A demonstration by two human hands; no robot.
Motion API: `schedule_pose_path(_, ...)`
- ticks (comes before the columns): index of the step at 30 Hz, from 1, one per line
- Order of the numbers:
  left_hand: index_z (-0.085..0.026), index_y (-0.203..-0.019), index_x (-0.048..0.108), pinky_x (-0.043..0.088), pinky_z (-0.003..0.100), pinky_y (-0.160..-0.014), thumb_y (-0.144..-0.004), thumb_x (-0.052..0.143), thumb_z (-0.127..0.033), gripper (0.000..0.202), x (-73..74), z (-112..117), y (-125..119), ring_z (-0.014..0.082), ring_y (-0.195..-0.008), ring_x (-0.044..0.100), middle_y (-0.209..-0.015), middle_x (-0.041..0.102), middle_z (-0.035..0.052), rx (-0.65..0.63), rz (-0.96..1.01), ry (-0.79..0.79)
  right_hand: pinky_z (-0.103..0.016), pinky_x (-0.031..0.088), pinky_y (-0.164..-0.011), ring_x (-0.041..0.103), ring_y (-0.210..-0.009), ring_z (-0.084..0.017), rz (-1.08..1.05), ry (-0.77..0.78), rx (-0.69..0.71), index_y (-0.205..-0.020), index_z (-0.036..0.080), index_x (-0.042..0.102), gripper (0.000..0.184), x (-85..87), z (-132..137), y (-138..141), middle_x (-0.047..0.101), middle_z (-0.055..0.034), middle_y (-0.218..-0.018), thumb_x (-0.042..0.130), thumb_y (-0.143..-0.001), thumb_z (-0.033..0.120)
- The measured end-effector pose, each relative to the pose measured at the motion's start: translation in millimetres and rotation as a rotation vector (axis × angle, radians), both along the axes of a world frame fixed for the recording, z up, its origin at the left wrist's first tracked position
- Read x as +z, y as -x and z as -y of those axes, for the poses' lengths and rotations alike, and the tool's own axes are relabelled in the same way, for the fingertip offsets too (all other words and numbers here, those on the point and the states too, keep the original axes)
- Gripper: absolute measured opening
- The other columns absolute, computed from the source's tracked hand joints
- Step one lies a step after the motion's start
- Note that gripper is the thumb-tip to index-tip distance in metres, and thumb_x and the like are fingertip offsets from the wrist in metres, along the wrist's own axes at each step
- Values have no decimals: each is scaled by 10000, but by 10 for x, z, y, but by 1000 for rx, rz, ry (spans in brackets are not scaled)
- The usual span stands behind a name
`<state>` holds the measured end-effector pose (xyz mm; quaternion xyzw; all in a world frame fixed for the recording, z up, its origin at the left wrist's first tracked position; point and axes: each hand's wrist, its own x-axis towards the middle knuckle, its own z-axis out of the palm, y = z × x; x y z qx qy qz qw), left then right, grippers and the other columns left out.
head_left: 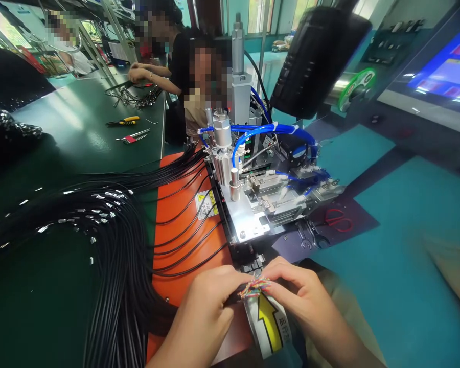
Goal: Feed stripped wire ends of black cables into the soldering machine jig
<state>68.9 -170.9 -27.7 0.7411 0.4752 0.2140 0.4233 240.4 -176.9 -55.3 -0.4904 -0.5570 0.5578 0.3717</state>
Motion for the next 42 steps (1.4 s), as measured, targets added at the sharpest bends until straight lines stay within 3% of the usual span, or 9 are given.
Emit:
schedule_pose_path(5,-159,-559,596,322,164,-509,-694,491,8,238,14,-51,-49,105,-566,481,-591,545,-27,145,29,69,-300,387,-704,523,-743,-194,-59,139,-101,-672,164,619,147,5,-24,90,594,-27,-720,572,-719,295)
schedule_pose_path(13,-221,-757,688,342,151,-514,-639,512,22,322,-59,32,-46,105,-583,518,-626,572,-32,241,59,-41,-308,405,-654,541,-686,-196,-248,282,-153,-691,147,633,180,31,-16,163,616,-44,-705,598,-701,323)
schedule_pose_path(15,-216,-731,683,338,150,-499,-630,520,6,293,-53,42,-41,102,-555,507,-605,565,-34,261,62,-69,-317,390,-646,533,-674,-195,-118,156,-157,-661,160,626,172,4,20,192,610,-39,-682,562,-739,299)
schedule_pose_path(20,-165,-526,559,339,174,-475,-721,525,-195,200,-5,30,-40,119,-502,460,-519,506,-16,368,54,-67,-384,299,-741,477,-703,-192,356,-628,-201,-667,178,591,213,-149,173,322,570,-22,-658,448,-822,148)
schedule_pose_path(22,-163,-493,512,324,180,-465,-731,517,-251,254,-11,25,-42,117,-483,425,-494,468,-19,381,45,-64,-369,296,-718,458,-693,-184,391,-706,-159,-705,178,573,216,-164,189,315,553,-23,-673,419,-847,126)
schedule_pose_path(28,-159,-467,490,288,181,-466,-679,517,-215,221,-56,5,-39,109,-483,381,-491,438,-26,350,42,-27,-342,317,-721,466,-836,-210,440,-574,-112,-930,202,551,154,44,-31,113,561,-47,-876,400,-899,185)
schedule_pose_path(34,-151,-564,617,299,193,-491,-685,523,-169,154,-55,59,-62,123,-519,434,-540,509,-8,297,43,-2,-317,313,-653,459,-743,-193,434,-524,52,-702,191,510,184,151,-134,161,541,-24,-738,413,-854,155)
schedule_pose_path(38,-146,-608,648,332,200,-524,-715,548,-171,149,-91,81,-80,137,-565,490,-585,558,9,223,68,17,-338,312,-675,446,-739,-197,431,-625,-149,-695,189,486,202,85,-131,215,521,-33,-729,372,-858,155)
schedule_pose_path(42,-129,-660,645,360,226,-549,-779,512,-292,241,-83,20,-50,163,-599,508,-624,584,34,321,98,43,-308,356,-686,480,-738,-186,276,-426,-311,-704,199,503,219,64,-104,190,537,-24,-735,381,-884,226)
